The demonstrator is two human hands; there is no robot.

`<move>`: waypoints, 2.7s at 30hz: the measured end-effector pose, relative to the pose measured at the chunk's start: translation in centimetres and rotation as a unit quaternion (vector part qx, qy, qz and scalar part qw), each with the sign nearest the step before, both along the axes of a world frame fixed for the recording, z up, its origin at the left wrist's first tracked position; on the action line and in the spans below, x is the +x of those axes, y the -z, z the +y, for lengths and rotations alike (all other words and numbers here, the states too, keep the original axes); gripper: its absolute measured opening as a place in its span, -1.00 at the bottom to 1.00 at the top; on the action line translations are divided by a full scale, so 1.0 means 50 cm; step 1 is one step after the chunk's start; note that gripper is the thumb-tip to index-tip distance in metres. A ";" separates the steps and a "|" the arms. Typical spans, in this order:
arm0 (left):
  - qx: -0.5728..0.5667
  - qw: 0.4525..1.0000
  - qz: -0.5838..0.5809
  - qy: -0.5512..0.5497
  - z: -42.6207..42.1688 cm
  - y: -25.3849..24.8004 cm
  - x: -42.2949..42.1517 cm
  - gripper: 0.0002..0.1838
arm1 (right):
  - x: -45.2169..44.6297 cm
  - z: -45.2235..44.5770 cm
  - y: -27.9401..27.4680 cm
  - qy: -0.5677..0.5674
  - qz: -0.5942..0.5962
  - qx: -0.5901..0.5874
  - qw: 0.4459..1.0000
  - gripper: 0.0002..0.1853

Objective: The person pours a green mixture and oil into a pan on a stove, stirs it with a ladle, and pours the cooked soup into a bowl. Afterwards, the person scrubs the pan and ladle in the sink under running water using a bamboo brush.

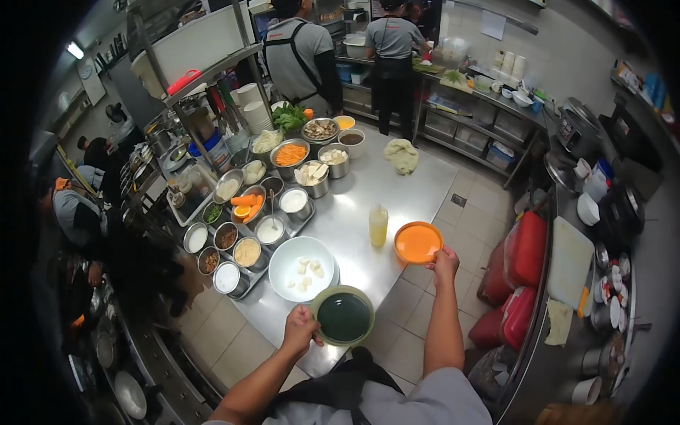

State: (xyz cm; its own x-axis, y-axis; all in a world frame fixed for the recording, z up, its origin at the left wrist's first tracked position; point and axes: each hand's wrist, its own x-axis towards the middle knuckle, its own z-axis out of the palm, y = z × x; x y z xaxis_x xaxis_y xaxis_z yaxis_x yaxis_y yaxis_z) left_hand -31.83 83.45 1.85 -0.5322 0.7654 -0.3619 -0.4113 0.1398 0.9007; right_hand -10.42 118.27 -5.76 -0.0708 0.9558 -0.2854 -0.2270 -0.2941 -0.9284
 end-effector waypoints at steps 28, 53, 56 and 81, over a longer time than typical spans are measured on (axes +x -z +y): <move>0.016 0.999 0.027 0.008 0.101 -0.019 0.020 -0.62 | -0.042 -0.338 -0.214 -0.328 -0.130 -0.006 0.935 -0.68; -0.061 0.908 0.414 -0.024 0.565 0.051 0.000 -0.21 | -0.070 0.244 -0.165 -0.276 0.028 -0.026 0.960 -0.81; -0.067 0.937 0.339 -0.045 0.567 0.032 0.009 -0.35 | -0.131 0.275 -0.144 -0.299 0.035 -0.036 0.953 -0.80; -0.135 0.787 0.487 -0.354 -0.224 -0.147 0.172 -0.49 | -0.330 -0.594 -0.480 -0.656 0.051 0.575 0.487 -0.91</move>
